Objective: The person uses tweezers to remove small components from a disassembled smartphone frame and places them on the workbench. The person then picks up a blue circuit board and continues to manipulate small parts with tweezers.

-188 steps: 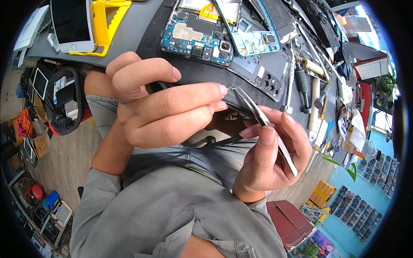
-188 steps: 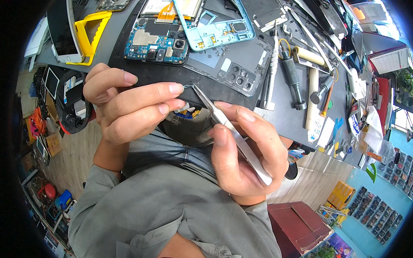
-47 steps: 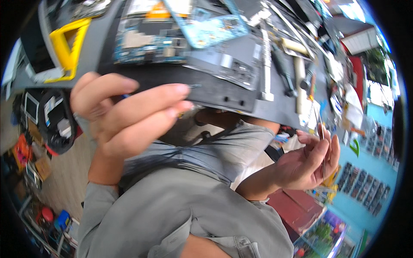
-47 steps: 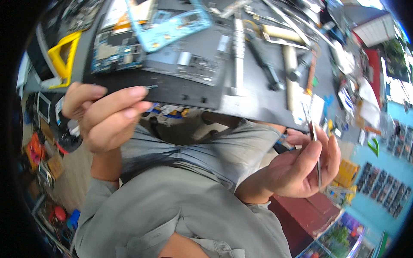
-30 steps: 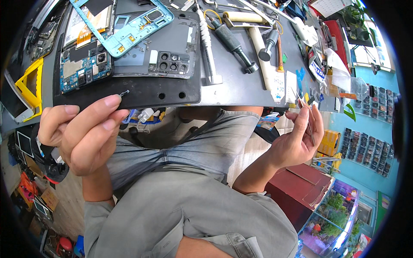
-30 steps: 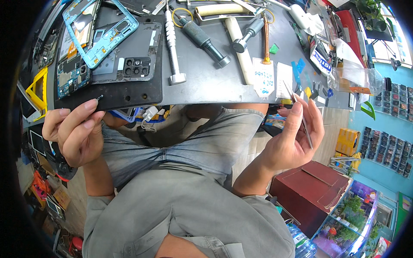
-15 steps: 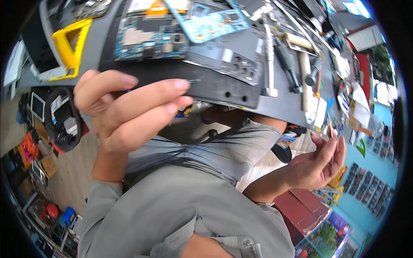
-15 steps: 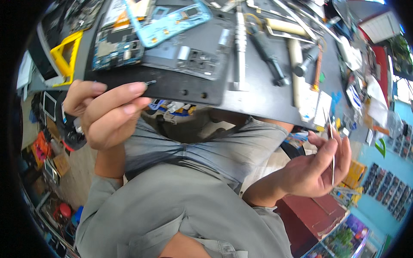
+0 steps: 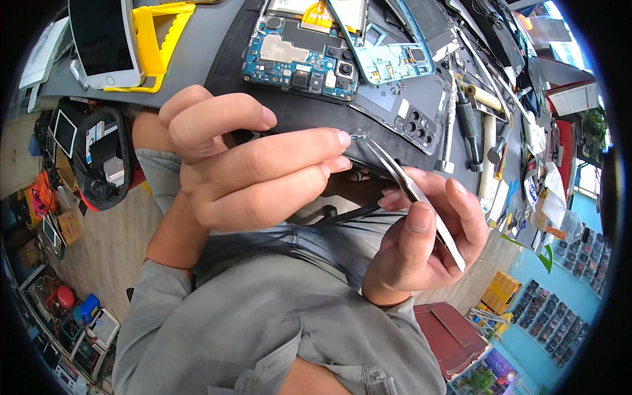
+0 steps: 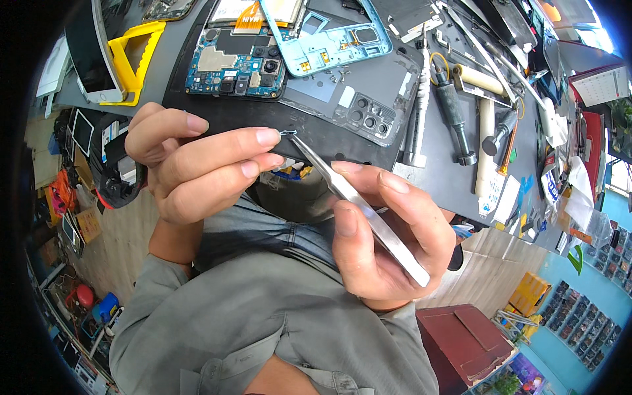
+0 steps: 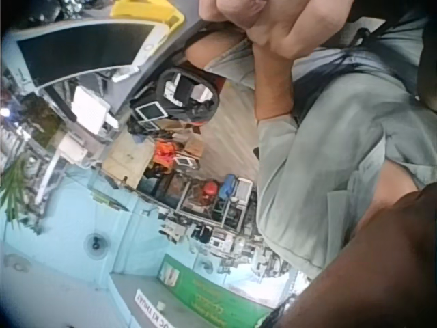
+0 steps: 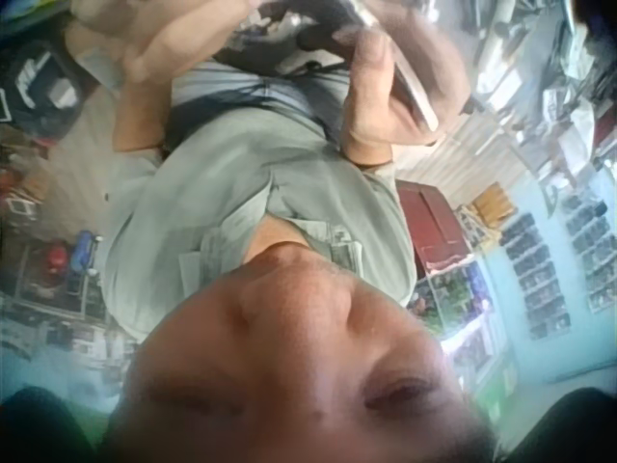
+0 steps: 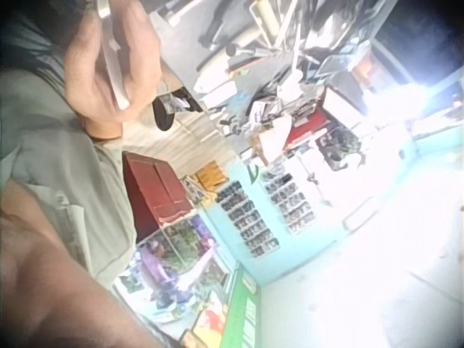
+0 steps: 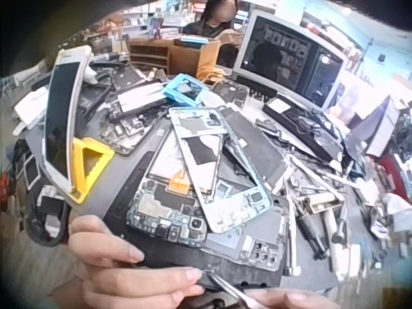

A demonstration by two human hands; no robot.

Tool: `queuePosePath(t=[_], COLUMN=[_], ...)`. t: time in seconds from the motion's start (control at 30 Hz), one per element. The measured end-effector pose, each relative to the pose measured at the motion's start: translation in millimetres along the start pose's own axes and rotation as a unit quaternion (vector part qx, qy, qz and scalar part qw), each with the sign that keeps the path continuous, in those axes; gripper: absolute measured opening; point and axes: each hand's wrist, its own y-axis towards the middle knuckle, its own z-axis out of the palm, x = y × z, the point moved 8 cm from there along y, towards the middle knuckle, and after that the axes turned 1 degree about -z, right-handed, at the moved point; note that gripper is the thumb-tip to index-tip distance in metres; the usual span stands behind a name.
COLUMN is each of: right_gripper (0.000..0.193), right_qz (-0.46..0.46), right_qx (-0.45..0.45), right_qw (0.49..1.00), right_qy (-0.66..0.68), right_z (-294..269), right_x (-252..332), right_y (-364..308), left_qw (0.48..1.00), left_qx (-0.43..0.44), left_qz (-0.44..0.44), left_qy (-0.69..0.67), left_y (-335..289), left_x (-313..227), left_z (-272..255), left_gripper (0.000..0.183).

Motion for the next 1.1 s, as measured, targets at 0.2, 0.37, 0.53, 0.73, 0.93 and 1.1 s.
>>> queuePosePath(t=[0.2,0.37,0.53,0.73,0.93,1.1], right_gripper=[0.049,0.054,0.058,0.058,0.039,0.057], right_qz=[-0.009,-0.013,-0.014,-0.011,-0.007,-0.009], right_qx=[-0.038,-0.018,0.003,0.006,-0.086,-0.012], right_qw=[0.999,1.000,1.000,1.000,0.996,1.000], right_qy=[-0.026,-0.011,-0.009,-0.019,-0.038,-0.019], right_z=[6.8,9.8,10.4,10.2,12.6,9.4], right_x=[3.6,3.5,3.5,3.6,4.1,4.3], right_y=[-0.9,-0.4,-0.8,-0.5,0.3,-0.2], left_qw=[1.000,1.000,1.000,1.000,1.000,1.000], left_qx=[0.011,0.010,0.015,0.017,0.020,0.016], left_qz=[0.006,0.010,0.011,0.008,0.009,0.007], left_qy=[-0.006,-0.007,-0.005,-0.004,-0.003,-0.003], left_y=[0.0,0.6,0.9,1.4,1.6,1.6], left_x=[0.2,1.0,0.4,0.4,-0.1,0.3], left_z=[0.2,-0.6,-0.3,-0.6,-0.5,-0.8], left_gripper=[0.033,0.033,0.033,0.033,0.032,0.032])
